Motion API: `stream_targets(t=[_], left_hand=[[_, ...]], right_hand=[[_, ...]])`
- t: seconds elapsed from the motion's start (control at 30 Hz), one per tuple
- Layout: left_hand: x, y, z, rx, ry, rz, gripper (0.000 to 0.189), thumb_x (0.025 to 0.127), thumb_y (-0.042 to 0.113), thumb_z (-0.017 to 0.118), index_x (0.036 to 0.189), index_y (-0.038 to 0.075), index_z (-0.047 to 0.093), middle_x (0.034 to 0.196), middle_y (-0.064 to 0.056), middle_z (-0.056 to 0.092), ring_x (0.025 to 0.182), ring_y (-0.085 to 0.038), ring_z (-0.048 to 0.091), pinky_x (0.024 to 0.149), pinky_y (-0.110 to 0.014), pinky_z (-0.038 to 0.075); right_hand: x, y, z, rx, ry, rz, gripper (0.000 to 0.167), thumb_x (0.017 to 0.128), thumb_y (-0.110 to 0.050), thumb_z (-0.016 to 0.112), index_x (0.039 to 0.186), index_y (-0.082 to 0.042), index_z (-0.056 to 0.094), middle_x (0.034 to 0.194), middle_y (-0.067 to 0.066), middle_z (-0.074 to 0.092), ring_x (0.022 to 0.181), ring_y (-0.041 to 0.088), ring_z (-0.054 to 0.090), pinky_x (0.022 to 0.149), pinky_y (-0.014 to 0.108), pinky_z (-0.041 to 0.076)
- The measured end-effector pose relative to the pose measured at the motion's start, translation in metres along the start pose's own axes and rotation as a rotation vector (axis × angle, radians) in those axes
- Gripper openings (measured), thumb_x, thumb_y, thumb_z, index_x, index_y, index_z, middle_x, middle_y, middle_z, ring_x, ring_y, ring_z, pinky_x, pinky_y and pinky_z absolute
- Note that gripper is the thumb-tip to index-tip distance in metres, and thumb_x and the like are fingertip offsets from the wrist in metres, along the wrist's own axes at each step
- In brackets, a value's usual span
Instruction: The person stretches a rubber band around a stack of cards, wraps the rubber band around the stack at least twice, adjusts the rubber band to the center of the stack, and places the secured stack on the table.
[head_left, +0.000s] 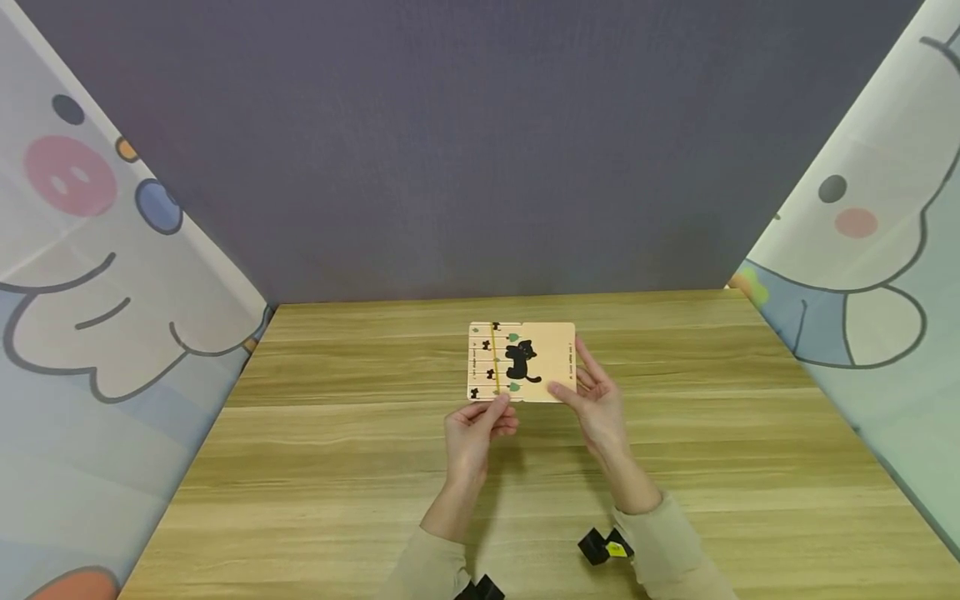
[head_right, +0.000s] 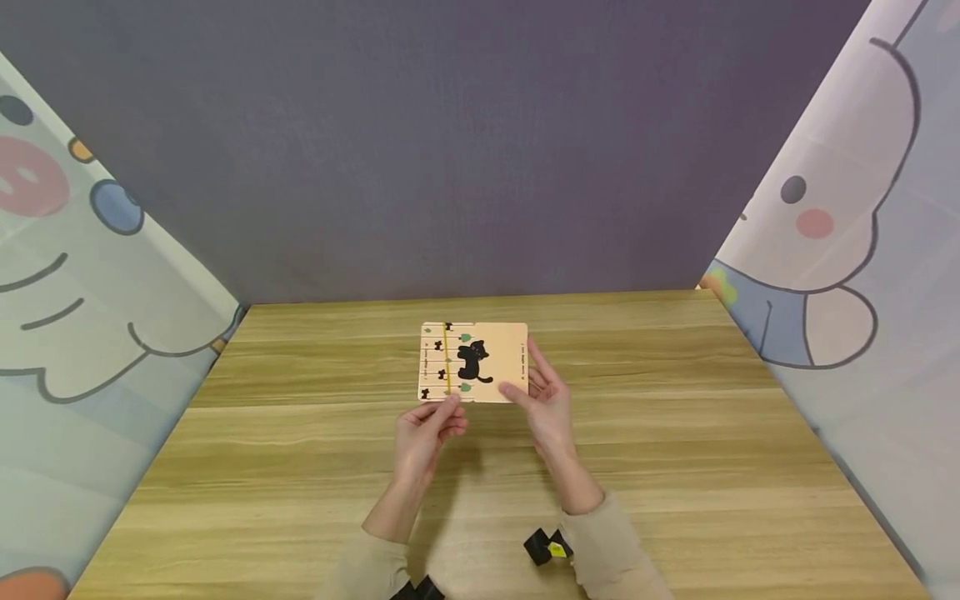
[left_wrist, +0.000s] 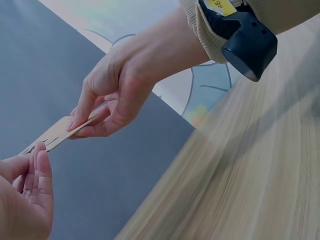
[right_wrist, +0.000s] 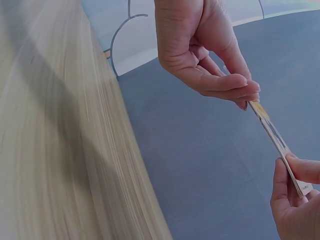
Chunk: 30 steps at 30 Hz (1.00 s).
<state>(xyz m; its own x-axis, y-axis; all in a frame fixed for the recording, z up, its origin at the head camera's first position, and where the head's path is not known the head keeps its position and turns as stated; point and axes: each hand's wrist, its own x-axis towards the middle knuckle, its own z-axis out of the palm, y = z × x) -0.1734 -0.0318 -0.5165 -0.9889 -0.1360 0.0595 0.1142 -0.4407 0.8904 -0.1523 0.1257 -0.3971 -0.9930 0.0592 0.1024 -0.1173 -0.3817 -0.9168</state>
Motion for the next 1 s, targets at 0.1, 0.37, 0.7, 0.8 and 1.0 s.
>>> stream_targets(t=[0.1,0.37,0.7,0.8,1.0], left_hand=[[0.001,-0.001,-0.001,0.021,-0.013,-0.001,0.030,0.076,0.024,0.070,0.086,-0.004,0.066,0.077,-0.023,0.064,0.063,-0.037,0.062,0.057,-0.045,0.052],[0.004,0.003,-0.008,0.077,-0.067,-0.017,0.028,0.077,0.024,0.070,0.086,-0.002,0.067,0.076,-0.023,0.064,0.060,-0.037,0.061,0.056,-0.047,0.052],[-0.022,0.065,0.005,0.236,-0.247,0.166,0.018,0.081,0.009,0.064,0.090,-0.007,0.064,0.071,-0.017,0.064,0.053,-0.020,0.062,0.049,-0.034,0.053],[-0.038,0.112,0.023,0.291,-0.245,0.154,0.018,0.080,0.002,0.064,0.088,-0.014,0.061,0.071,-0.020,0.063,0.051,-0.019,0.061,0.049,-0.035,0.053],[-0.040,0.156,0.033,0.429,-0.223,0.154,0.009,0.078,-0.007,0.062,0.083,-0.014,0.062,0.072,-0.025,0.062,0.051,-0.024,0.060,0.050,-0.037,0.053]], right_hand=[[0.000,0.000,-0.001,0.009,0.002,-0.002,0.078,0.073,0.022,0.056,0.138,-0.011,0.029,0.098,-0.001,0.065,0.090,0.017,0.061,0.078,0.029,0.049],[0.000,-0.001,-0.003,0.051,-0.001,0.002,0.077,0.073,0.022,0.056,0.138,-0.009,0.029,0.098,0.000,0.065,0.090,0.018,0.061,0.078,0.028,0.049],[0.001,-0.003,-0.008,0.064,0.006,0.001,0.077,0.073,0.020,0.058,0.138,-0.009,0.029,0.098,0.001,0.065,0.089,0.017,0.061,0.078,0.028,0.049],[0.001,-0.003,-0.010,0.063,0.010,0.009,0.077,0.073,0.020,0.058,0.138,-0.010,0.029,0.098,0.001,0.065,0.089,0.017,0.061,0.078,0.027,0.049],[0.000,-0.003,-0.013,0.058,0.009,0.009,0.077,0.073,0.019,0.059,0.138,-0.008,0.028,0.099,0.002,0.064,0.090,0.016,0.061,0.077,0.026,0.049]])
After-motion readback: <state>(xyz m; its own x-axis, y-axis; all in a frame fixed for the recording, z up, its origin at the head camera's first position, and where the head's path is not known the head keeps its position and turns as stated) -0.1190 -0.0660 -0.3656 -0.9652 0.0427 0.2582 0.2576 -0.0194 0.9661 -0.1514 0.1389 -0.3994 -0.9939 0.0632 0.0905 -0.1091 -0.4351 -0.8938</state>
